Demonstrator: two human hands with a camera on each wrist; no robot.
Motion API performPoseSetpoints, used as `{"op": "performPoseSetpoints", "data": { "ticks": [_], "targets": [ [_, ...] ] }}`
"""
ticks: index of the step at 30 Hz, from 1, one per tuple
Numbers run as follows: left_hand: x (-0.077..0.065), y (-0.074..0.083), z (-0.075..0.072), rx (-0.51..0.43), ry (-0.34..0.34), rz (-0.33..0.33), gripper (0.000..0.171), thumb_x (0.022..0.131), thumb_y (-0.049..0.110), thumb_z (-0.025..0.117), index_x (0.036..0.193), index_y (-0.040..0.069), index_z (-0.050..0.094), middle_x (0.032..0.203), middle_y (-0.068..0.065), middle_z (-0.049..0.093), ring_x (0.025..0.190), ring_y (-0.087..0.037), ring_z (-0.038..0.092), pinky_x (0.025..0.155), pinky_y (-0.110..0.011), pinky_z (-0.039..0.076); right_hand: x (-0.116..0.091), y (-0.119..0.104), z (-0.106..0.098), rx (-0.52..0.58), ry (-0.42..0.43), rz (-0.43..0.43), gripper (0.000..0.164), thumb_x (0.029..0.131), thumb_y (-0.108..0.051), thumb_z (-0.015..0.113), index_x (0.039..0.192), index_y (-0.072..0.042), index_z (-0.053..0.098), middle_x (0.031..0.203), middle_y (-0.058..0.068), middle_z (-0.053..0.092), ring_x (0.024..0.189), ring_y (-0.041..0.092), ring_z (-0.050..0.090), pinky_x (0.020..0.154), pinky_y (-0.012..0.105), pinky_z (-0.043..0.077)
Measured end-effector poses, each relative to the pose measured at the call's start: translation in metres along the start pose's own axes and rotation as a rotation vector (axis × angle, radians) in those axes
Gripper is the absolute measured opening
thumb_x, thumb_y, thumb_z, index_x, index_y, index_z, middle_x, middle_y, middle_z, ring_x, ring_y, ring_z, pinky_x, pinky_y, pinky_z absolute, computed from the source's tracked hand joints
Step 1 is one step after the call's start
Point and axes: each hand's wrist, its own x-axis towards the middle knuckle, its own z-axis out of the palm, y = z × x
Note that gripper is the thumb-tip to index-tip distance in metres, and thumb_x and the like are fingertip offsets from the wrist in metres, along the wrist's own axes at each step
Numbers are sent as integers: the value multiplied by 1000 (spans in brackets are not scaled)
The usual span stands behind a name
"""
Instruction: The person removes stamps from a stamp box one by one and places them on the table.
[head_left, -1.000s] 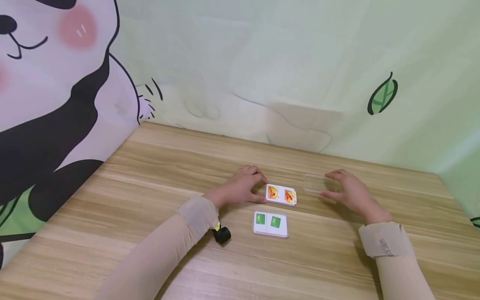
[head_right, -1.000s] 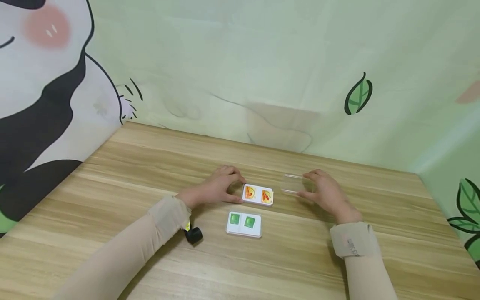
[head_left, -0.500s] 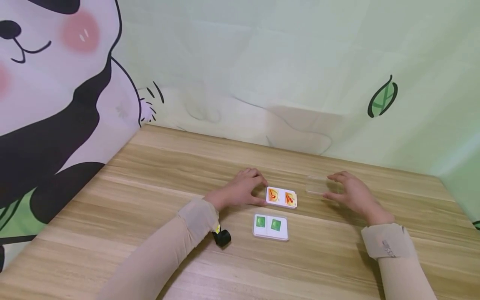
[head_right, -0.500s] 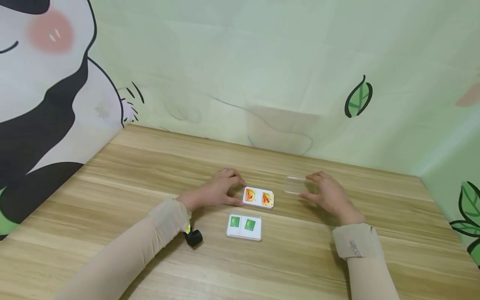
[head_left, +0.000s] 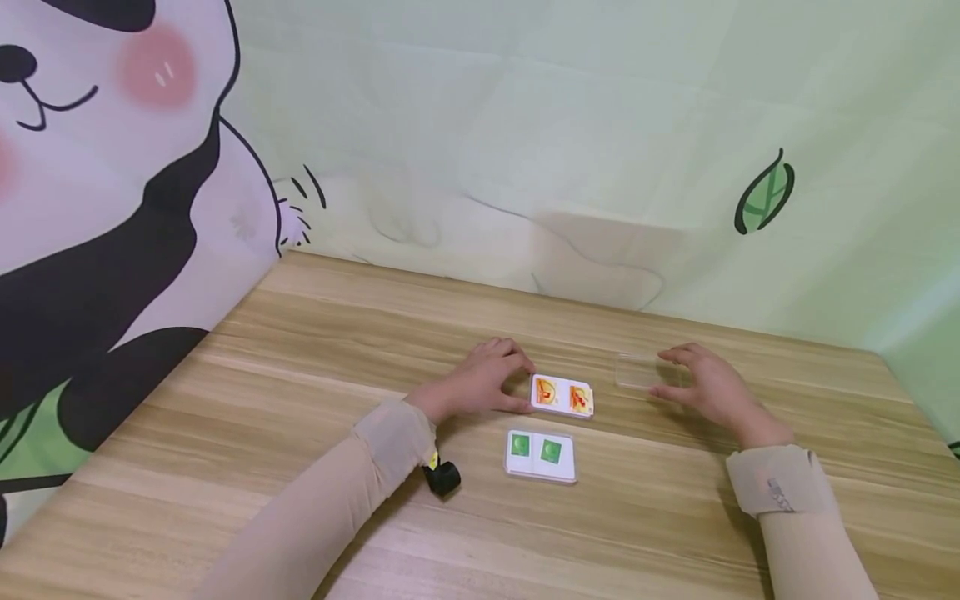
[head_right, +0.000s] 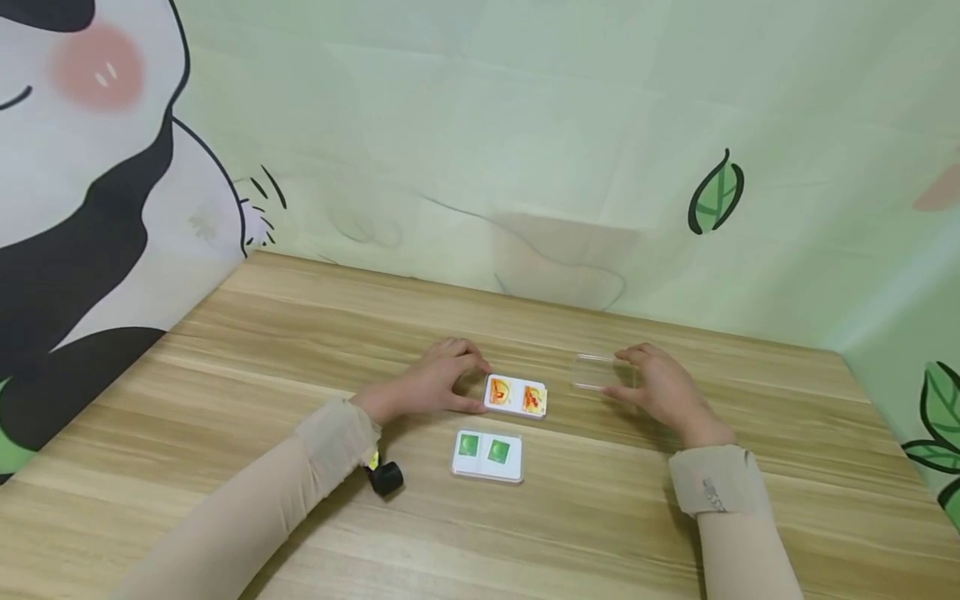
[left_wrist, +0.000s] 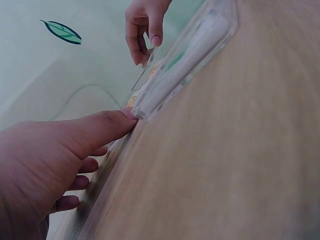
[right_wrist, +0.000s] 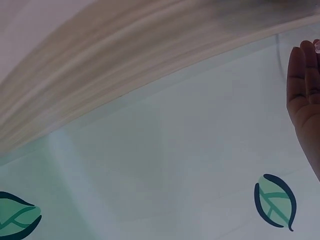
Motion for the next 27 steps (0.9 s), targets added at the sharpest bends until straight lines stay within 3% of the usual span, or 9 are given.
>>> {"op": "performPoseSetpoints", "data": {
  "ticks": [27],
  "targets": [
    [0, 1, 0, 10, -8, -20, 60, 82, 49, 71, 129, 15, 57, 130, -3, 52, 125, -21, 43, 113, -41, 29, 1, 5, 6, 0, -52, -31, 57, 82, -28, 75, 121, 10, 58, 120, 31, 60, 115, 48, 54, 99, 58, 41]
  ]
}}
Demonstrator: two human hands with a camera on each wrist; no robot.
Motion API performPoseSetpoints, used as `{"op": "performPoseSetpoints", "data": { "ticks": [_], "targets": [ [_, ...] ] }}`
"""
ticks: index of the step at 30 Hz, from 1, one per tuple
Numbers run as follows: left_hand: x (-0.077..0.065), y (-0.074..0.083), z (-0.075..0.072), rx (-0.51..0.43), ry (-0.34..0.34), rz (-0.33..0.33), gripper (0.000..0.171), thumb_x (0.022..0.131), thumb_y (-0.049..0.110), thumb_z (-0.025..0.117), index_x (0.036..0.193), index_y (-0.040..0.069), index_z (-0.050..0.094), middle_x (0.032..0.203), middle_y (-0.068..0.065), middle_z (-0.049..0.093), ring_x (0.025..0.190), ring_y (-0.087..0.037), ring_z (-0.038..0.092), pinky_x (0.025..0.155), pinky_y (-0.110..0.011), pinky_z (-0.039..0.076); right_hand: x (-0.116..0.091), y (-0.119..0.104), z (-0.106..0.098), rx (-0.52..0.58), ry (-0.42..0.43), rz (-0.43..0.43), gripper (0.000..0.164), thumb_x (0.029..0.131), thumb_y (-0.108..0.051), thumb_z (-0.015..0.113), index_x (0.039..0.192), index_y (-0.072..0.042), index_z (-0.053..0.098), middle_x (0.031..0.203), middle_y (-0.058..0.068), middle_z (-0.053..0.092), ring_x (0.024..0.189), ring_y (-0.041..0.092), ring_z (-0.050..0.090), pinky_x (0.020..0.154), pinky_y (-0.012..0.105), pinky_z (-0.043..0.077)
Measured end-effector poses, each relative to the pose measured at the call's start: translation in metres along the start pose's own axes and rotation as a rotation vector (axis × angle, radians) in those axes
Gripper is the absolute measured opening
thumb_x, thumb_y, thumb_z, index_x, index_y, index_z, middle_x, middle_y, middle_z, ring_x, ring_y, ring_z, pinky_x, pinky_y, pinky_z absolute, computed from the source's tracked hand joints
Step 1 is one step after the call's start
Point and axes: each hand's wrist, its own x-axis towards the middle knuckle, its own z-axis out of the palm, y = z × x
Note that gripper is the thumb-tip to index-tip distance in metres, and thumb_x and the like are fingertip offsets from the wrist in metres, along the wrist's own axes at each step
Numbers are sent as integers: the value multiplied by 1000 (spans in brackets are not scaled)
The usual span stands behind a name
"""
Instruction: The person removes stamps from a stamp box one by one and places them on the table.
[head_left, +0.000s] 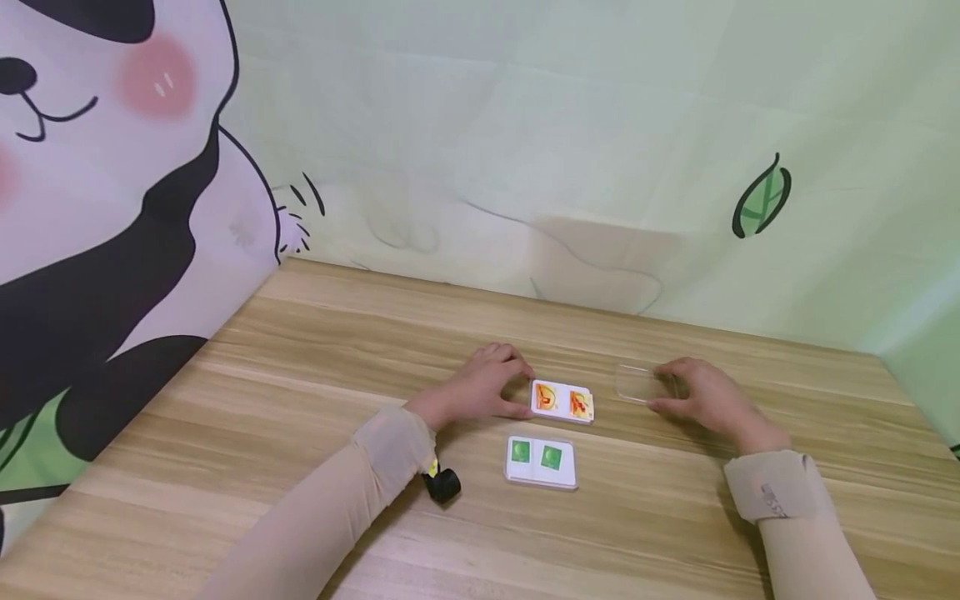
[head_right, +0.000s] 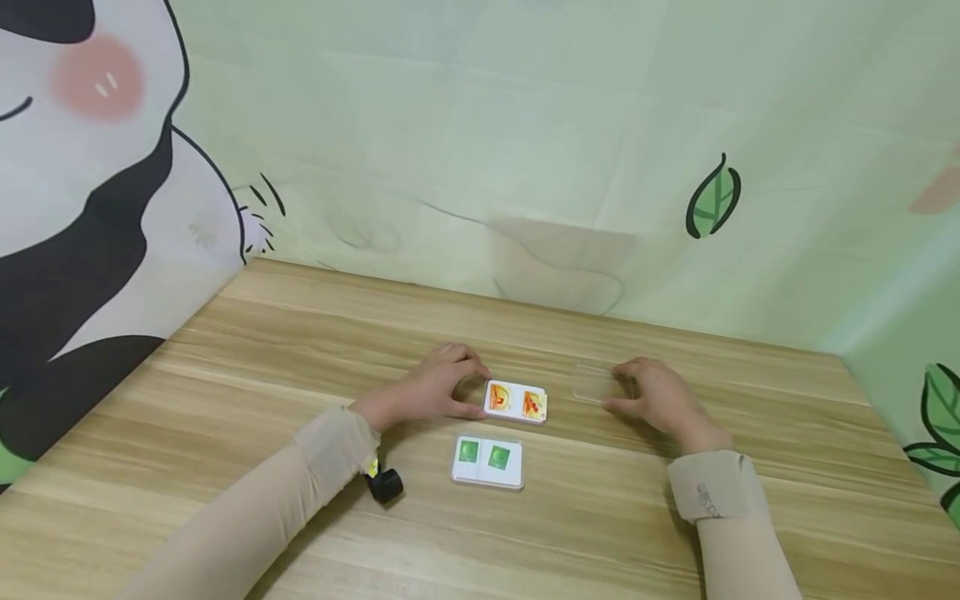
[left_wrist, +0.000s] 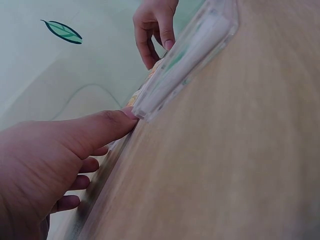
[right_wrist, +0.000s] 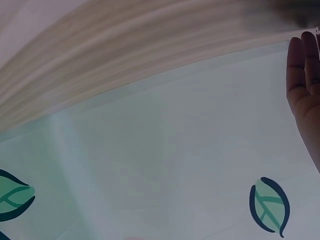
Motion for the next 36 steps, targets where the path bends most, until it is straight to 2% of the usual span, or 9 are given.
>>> {"op": "performPoseSetpoints", "data": {
  "ticks": [6, 13, 29, 36],
  "targets": [
    [0, -2, 2, 0, 8, 3, 60, 82, 49, 71, 129, 15, 57, 130, -3, 52, 124, -20, 44, 112, -40, 30, -1, -2, 0, 18, -6, 5, 57, 83, -28, 74, 122, 10, 58, 122, 31, 60, 115, 49, 54, 99, 58, 41],
    [0, 0, -2, -12, 10, 5, 60, 82, 48, 71, 129, 14, 57, 130, -4, 52, 125, -22, 43, 112, -40, 29, -1, -2, -3, 32, -16, 11, 58, 83, -27, 74, 124, 10, 56, 124, 32, 58, 118, 49, 52, 102, 58, 39],
    [0, -1, 3, -6, 18, 20, 58, 82, 47, 72, 128, 14, 58, 127, -3, 53, 124, -21, 44, 112, -41, 29, -4, -1, -3, 50, -25, 53, 69, 84, -39, 72, 128, 9, 53, 129, 31, 55, 123, 49, 48, 104, 59, 37],
    [0, -2, 2, -8, 20, 22, 58, 81, 46, 72, 127, 14, 58, 127, -3, 53, 124, -21, 44, 112, -41, 29, -3, -2, -3, 29, -13, 53, 67, 85, -39, 71, 128, 10, 53, 128, 32, 55, 121, 49, 49, 103, 59, 38]
  ]
}}
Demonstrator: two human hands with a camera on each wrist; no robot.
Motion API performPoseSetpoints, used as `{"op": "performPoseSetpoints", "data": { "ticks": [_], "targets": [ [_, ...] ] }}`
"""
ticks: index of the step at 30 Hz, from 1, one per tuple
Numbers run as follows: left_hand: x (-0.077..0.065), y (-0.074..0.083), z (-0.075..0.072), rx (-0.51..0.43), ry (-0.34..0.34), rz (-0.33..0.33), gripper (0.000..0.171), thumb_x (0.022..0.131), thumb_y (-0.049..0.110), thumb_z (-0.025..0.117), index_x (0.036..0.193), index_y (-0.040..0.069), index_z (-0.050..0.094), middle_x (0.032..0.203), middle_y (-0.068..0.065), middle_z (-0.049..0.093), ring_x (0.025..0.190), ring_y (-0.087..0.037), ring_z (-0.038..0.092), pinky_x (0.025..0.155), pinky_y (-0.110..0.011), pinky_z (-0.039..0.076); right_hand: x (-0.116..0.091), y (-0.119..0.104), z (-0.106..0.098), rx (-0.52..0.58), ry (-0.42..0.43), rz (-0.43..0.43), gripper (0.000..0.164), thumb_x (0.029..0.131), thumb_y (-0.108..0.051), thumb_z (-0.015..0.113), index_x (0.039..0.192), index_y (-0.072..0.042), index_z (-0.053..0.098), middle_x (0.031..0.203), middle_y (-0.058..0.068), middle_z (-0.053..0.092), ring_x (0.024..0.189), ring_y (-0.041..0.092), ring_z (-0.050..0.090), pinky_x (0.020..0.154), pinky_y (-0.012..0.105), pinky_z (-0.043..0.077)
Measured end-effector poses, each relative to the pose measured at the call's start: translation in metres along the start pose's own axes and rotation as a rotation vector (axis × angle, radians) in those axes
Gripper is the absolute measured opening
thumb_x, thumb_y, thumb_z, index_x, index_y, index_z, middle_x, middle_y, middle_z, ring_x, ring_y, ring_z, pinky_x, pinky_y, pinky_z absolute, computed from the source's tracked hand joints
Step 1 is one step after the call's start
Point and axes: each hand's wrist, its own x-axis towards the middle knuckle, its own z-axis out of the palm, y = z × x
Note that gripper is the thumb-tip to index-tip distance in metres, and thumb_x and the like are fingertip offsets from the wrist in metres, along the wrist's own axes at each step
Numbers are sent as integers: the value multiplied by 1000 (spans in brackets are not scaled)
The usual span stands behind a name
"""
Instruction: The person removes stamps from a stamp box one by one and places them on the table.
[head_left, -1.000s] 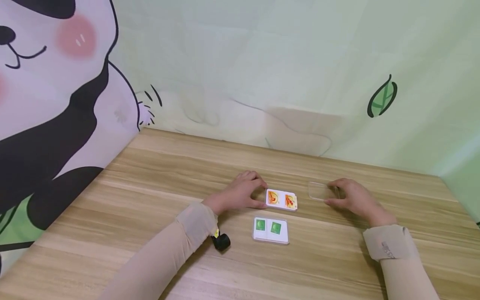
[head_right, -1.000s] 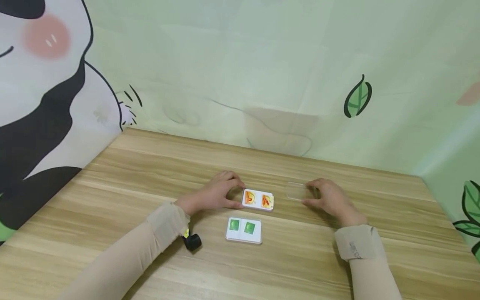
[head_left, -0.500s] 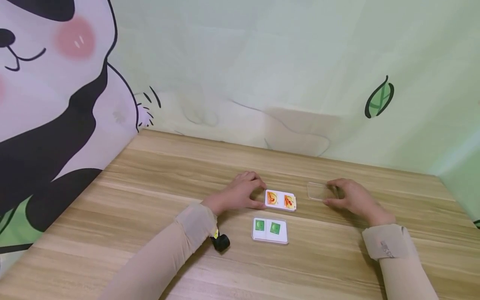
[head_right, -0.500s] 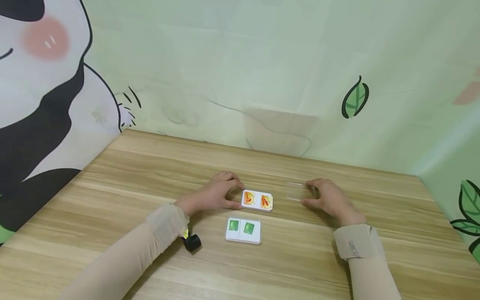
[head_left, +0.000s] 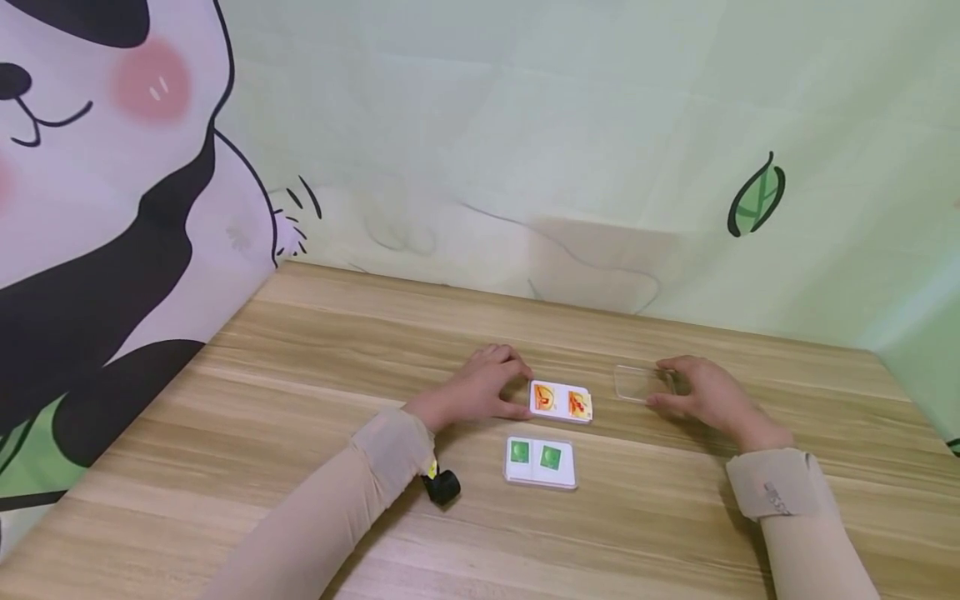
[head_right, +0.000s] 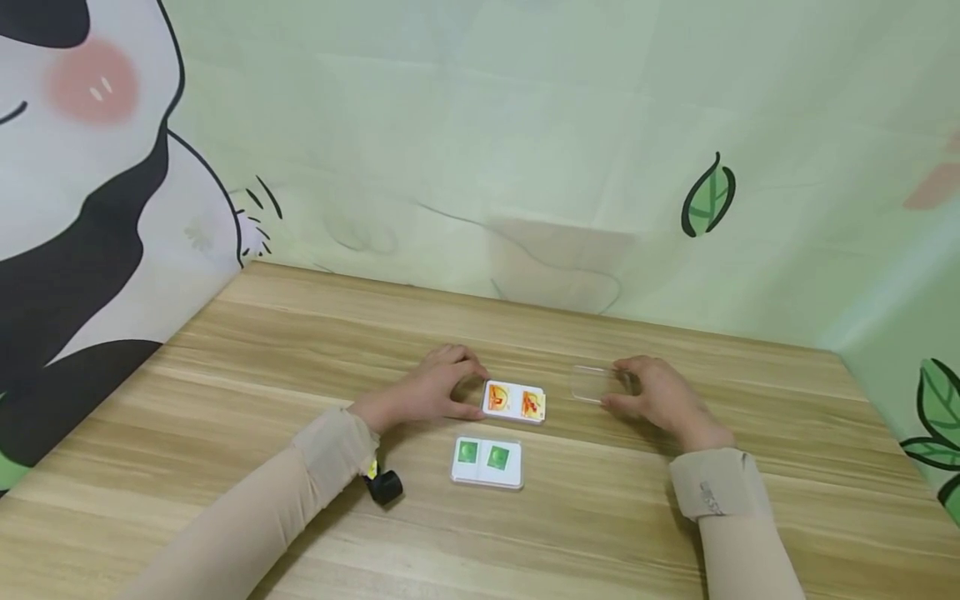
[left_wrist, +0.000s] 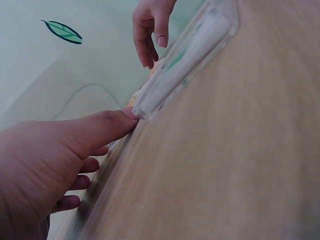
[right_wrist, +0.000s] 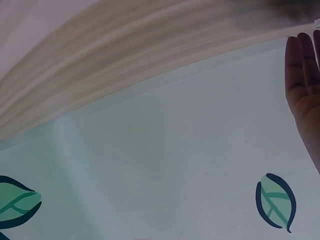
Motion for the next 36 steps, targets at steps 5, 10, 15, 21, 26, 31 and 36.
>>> {"op": "performPoseSetpoints", "data": {
  "ticks": [5, 10, 15, 21, 26, 31, 36],
  "targets": [
    [0, 0, 0, -1, -3, -1, 58, 82, 47, 72, 128, 14, 58, 127, -2, 53, 125, -21, 43, 113, -42, 28, -1, -2, -1, -11, 5, 4, 66, 86, -38, 69, 127, 10, 53, 128, 32, 56, 121, 49, 50, 103, 58, 38],
    [0, 0, 1, 1, -12, -7, 59, 82, 48, 72, 128, 15, 57, 128, -2, 53, 125, -20, 43, 113, -41, 28, -2, -4, -1, -11, 10, 9, 64, 87, -37, 69, 127, 10, 54, 127, 32, 56, 121, 49, 50, 103, 58, 38],
    [0, 0, 1, -2, -13, -10, 59, 82, 48, 72, 128, 14, 58, 128, -2, 53, 124, -20, 43, 113, -40, 29, -2, -5, -1, -2, 16, 13, 65, 88, -37, 68, 128, 11, 52, 129, 32, 54, 122, 49, 48, 104, 58, 36],
    [1, 0, 1, 0, -5, -8, 59, 81, 49, 72, 127, 14, 58, 128, -2, 53, 124, -20, 44, 112, -39, 29, -1, -9, -3, 12, 36, 11, 62, 89, -34, 67, 128, 11, 52, 127, 31, 56, 122, 49, 49, 105, 59, 35],
    [2, -2, 1, 4, 0, 0, 59, 81, 48, 72, 127, 14, 58, 127, -3, 53, 123, -20, 44, 112, -40, 30, 0, -10, -4, 22, 52, 11, 59, 89, -34, 67, 128, 9, 53, 122, 30, 60, 118, 47, 53, 102, 58, 38],
    [2, -1, 0, 3, -10, -8, 60, 81, 49, 71, 128, 14, 58, 129, -2, 52, 124, -20, 44, 112, -39, 30, 0, -12, -2, 35, 53, 18, 57, 90, -35, 66, 127, 7, 55, 117, 27, 63, 114, 46, 56, 99, 58, 41],
    [1, 1, -1, -4, -11, -8, 60, 82, 49, 71, 128, 14, 58, 129, -3, 53, 124, -20, 43, 112, -40, 30, 1, -17, -1, 48, 68, 12, 53, 91, -34, 65, 125, 6, 57, 113, 26, 66, 111, 44, 58, 96, 57, 43]
  ]
}}
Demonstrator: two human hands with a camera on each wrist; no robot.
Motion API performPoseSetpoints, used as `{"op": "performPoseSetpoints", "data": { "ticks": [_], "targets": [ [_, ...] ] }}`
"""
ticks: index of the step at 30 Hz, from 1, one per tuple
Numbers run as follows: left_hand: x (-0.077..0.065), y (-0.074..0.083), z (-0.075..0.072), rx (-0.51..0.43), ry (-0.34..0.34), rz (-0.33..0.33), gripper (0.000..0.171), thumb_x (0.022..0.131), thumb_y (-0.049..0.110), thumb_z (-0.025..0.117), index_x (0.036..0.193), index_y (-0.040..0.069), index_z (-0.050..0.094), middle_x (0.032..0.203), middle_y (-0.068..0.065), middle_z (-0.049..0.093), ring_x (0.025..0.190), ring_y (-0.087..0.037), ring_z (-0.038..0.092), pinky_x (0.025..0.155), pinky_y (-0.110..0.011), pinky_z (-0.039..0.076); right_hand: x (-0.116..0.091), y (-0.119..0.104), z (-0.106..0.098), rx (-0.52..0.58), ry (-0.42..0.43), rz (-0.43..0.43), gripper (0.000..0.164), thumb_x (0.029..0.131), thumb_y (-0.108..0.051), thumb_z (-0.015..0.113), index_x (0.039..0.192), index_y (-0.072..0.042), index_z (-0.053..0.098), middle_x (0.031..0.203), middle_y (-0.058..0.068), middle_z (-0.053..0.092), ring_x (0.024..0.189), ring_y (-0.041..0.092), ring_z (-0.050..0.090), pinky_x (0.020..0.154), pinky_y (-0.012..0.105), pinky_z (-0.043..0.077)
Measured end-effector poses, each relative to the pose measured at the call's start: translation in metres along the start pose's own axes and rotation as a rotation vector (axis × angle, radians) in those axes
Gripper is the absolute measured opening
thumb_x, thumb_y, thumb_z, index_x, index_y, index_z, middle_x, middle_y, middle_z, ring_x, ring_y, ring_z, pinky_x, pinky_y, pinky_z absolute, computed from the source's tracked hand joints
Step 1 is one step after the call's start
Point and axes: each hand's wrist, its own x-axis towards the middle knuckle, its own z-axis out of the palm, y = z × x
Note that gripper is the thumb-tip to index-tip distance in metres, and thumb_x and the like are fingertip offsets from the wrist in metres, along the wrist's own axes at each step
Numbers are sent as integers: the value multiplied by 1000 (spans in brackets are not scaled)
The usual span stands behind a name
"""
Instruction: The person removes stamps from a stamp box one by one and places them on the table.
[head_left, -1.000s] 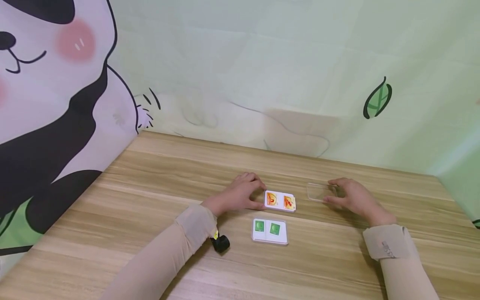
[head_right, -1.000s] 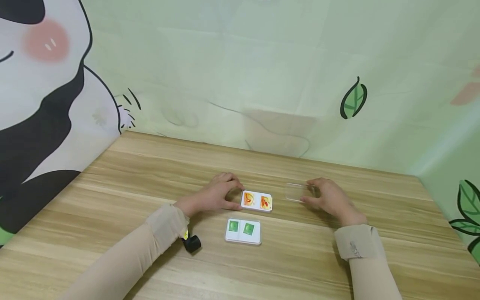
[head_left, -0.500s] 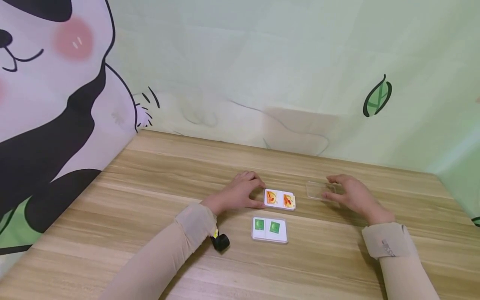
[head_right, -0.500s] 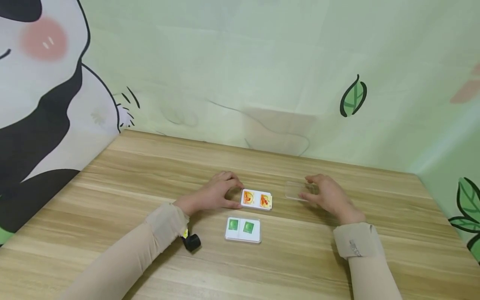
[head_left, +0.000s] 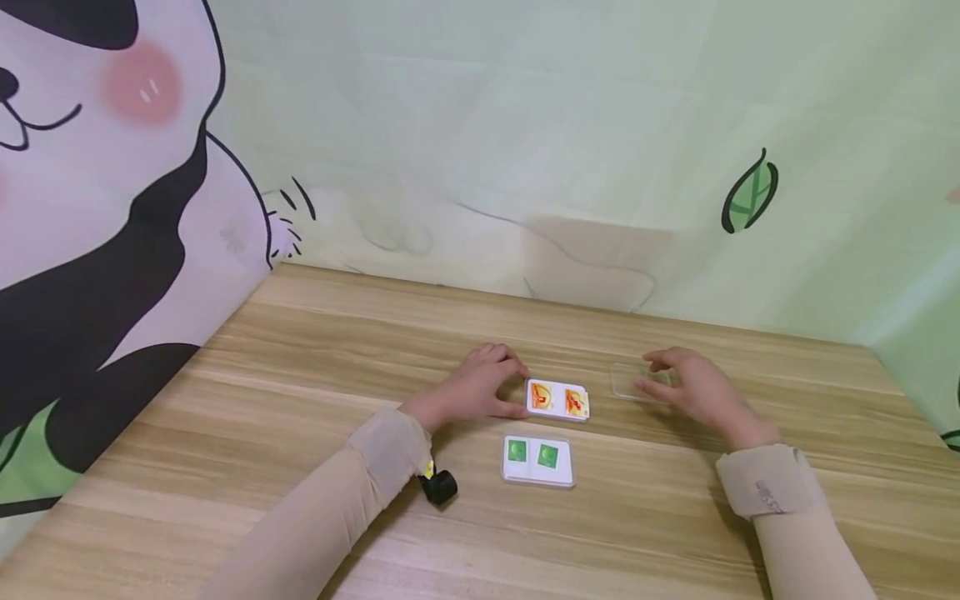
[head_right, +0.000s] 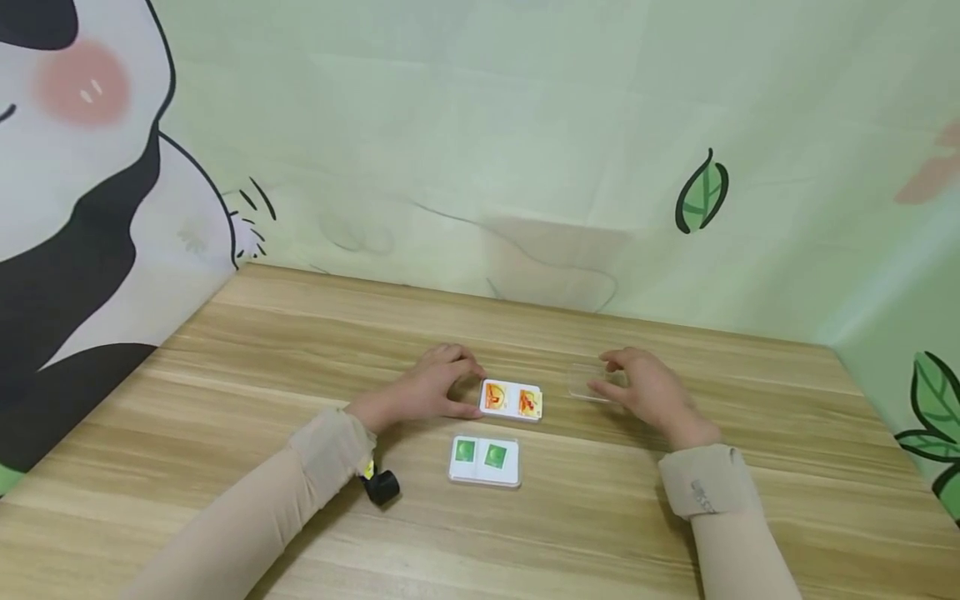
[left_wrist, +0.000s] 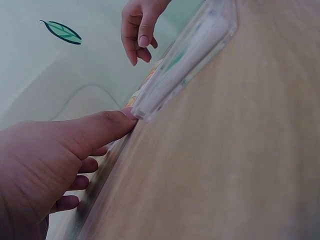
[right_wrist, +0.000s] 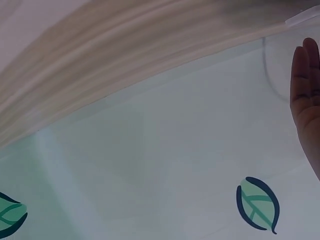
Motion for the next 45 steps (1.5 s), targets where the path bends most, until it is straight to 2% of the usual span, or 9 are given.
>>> {"op": "performPoseSetpoints", "data": {
  "ticks": [8, 18, 27, 45],
  "targets": [
    [-2, 0, -1, -10, 4, 2, 60, 82, 48, 71, 128, 13, 58, 129, -4, 53, 125, -22, 43, 112, -41, 29, 3, -8, 5, 16, 23, -43, 43, 92, -29, 64, 120, 4, 61, 110, 23, 68, 107, 40, 61, 92, 55, 46],
    [-4, -1, 1, -10, 22, 0, 59, 81, 49, 72, 127, 13, 58, 128, -4, 53, 125, -22, 43, 112, -41, 30, 6, -21, 12, 37, 6, -64, 40, 91, -29, 66, 117, 2, 64, 109, 18, 69, 104, 36, 63, 93, 54, 47],
    [-4, 0, 0, -13, 29, 8, 58, 82, 47, 72, 126, 13, 59, 127, -4, 54, 125, -23, 43, 112, -42, 30, 6, -23, 13, 51, 14, -50, 41, 91, -26, 66, 119, 3, 61, 108, 20, 68, 100, 35, 63, 89, 51, 49],
    [-1, 0, 1, 0, 23, 21, 58, 82, 48, 71, 127, 14, 59, 127, -4, 53, 125, -21, 43, 112, -42, 29, 4, -25, 17, 53, 47, -96, 28, 91, -21, 66, 108, 0, 66, 102, 14, 67, 95, 29, 63, 82, 45, 51]
  ]
}}
